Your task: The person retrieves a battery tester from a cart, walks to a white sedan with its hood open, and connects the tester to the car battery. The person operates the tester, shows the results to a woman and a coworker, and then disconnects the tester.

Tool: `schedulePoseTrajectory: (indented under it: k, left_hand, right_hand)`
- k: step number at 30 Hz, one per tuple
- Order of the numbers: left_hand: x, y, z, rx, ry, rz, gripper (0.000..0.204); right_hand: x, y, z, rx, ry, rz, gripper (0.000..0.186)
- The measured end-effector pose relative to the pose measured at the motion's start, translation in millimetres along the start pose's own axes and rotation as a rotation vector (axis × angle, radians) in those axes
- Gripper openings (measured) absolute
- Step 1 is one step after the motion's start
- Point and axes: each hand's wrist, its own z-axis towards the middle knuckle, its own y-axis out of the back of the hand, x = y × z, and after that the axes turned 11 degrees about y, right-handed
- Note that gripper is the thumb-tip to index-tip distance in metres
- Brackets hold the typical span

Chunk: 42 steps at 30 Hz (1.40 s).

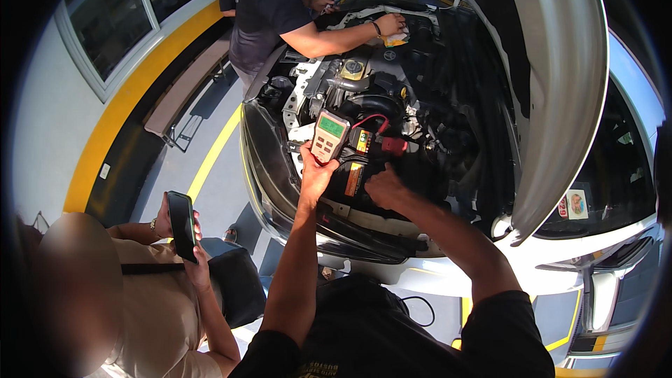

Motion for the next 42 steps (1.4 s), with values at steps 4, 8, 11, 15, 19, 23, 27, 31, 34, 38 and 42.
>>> schedulePoseTrajectory:
  k: [4,8,11,15,19,23,27,31,34,38,42]
  left_hand:
    - [-2.8,-2.3,2.4,-0.021,-0.027,0.036,0.075]
    - [2.6,2.8,4.0,-0.040,-0.042,-0.021,0.075]
    - [1.0,1.0,5.6,-0.051,-0.068,-0.065,0.074]
    - [-8.5,-5.1,6.0,-0.093,-0.037,-0.080,0.074]
    - [-5.0,2.4,8.0,-0.160,-0.093,-0.105,0.074]
    - [-13.6,-2.5,6.1,-0.190,-0.074,-0.139,0.075]
    - [-14.6,2.1,5.3,-0.196,-0.097,-0.133,0.075]
    - [-23.2,0.0,5.0,-0.191,-0.142,-0.134,0.075]
    - [-27.7,-1.2,1.1,-0.189,-0.133,-0.164,0.075]
    - [-32.1,-1.3,0.9,-0.188,-0.079,-0.187,0.075]
    - [-34.2,-6.5,3.2,-0.161,-0.062,-0.196,0.074]
  right_hand:
    - [-9.8,3.4,3.7,0.002,-0.035,0.046,0.032]
    - [-34.7,39.3,-36.7,-0.304,0.165,0.466,0.036]
    - [-62.2,60.2,-36.1,-0.842,-0.059,1.080,0.031]
    - [-126.5,49.8,-14.5,-1.343,-0.332,1.511,0.017]
    - [-162.7,5.8,29.8,-1.193,-0.760,1.614,0.009]
    - [-165.0,-61.7,83.1,-1.559,-0.553,1.446,0.009]
    - [-150.4,-79.7,102.1,-1.325,-0.817,1.267,0.033]
    - [-142.7,-61.4,117.8,-0.962,-1.238,0.835,0.059]
    - [-138.6,-43.0,115.1,-0.962,-1.246,1.038,0.064]
    - [-137.3,-23.8,115.9,-0.848,-1.253,0.987,0.063]
    - [-155.1,-44.8,124.0,-0.871,-1.275,0.964,0.057]
